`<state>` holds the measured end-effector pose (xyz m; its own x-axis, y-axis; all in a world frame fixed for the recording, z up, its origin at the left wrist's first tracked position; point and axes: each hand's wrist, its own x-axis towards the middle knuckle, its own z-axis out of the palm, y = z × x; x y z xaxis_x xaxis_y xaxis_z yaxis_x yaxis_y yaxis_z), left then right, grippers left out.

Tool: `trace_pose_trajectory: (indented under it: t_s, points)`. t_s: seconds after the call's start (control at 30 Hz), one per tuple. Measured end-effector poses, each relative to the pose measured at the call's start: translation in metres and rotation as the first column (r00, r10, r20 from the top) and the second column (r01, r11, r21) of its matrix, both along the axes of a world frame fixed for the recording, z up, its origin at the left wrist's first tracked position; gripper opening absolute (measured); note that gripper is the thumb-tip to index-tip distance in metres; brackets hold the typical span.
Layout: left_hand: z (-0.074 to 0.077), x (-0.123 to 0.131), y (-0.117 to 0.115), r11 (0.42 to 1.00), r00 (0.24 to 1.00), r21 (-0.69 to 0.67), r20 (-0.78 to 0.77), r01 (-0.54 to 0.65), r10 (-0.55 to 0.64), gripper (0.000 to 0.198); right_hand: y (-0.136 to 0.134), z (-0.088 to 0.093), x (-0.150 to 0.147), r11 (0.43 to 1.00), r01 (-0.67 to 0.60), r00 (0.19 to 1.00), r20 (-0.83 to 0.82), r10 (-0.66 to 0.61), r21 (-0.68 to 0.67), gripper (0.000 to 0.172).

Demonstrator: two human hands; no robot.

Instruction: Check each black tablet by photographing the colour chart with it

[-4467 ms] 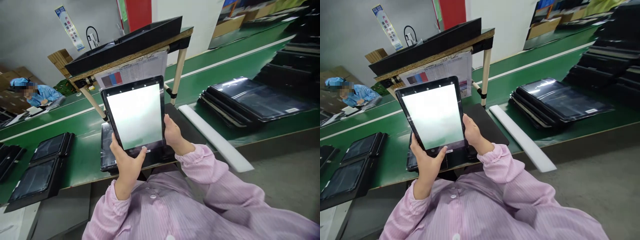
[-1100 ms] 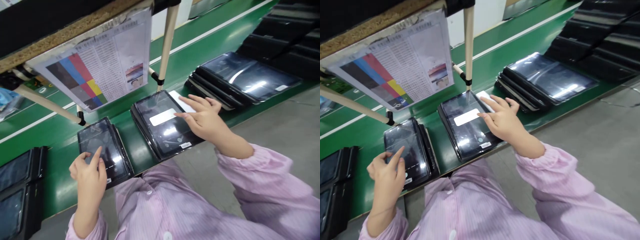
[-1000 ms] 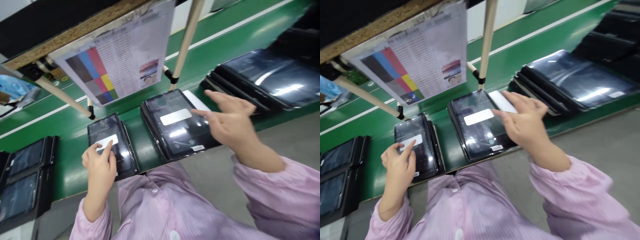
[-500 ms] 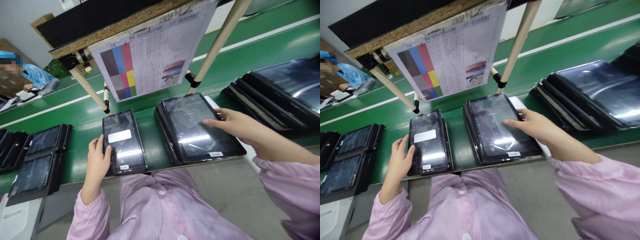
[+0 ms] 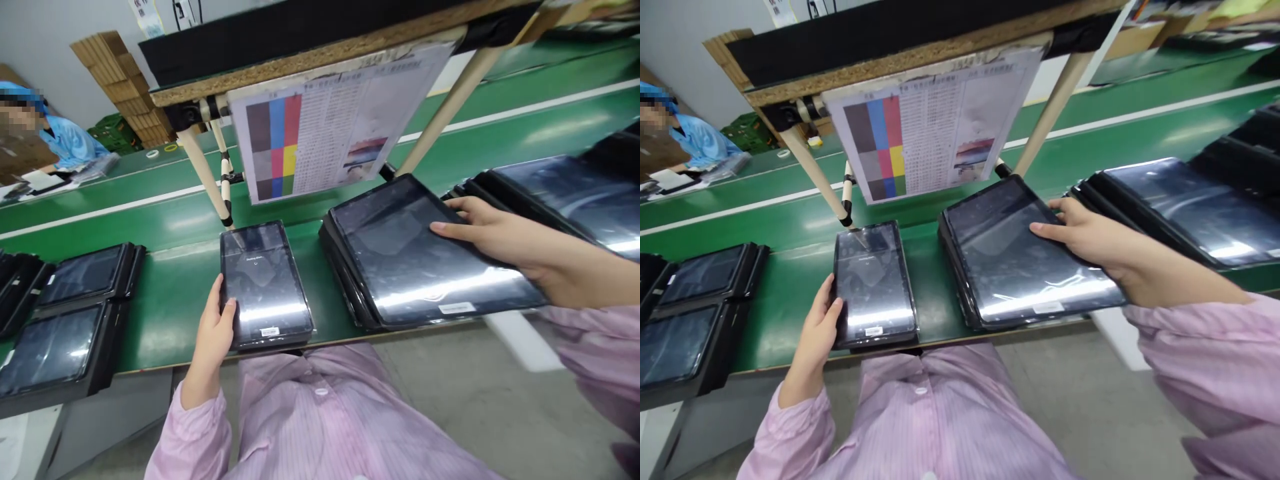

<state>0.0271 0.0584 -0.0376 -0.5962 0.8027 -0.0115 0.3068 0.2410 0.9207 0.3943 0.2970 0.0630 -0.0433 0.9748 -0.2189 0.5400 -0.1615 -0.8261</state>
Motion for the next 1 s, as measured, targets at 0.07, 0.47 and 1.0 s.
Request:
trace_pose_trajectory:
  t_s: [0.07, 0.47, 1.0]
  points:
    - [0.001, -0.001, 0.000, 1.000, 0.999, 0.008, 0.030, 0.019, -0.019, 0.058, -0.007, 0.014, -0.008, 0.990, 0.088, 0.987, -0.125, -0.102, -0.112, 0.030]
    - [0.017, -0.002, 0.014, 0.993, 0.967, 0.119, 0.252, -0.006, -0.024, 0.054, -0.070, -0.035, -0.167, 0.950, -0.301, 0.839, -0.451, 0.305, 0.082, 0.048]
    - [0.045, 0.014, 0.021, 0.993, 0.935, 0.072, 0.348, -0.095, 0.064, 0.060, -0.105, -0.050, -0.176, 0.885, -0.457, 0.714, -0.630, 0.304, -0.091, 0.097]
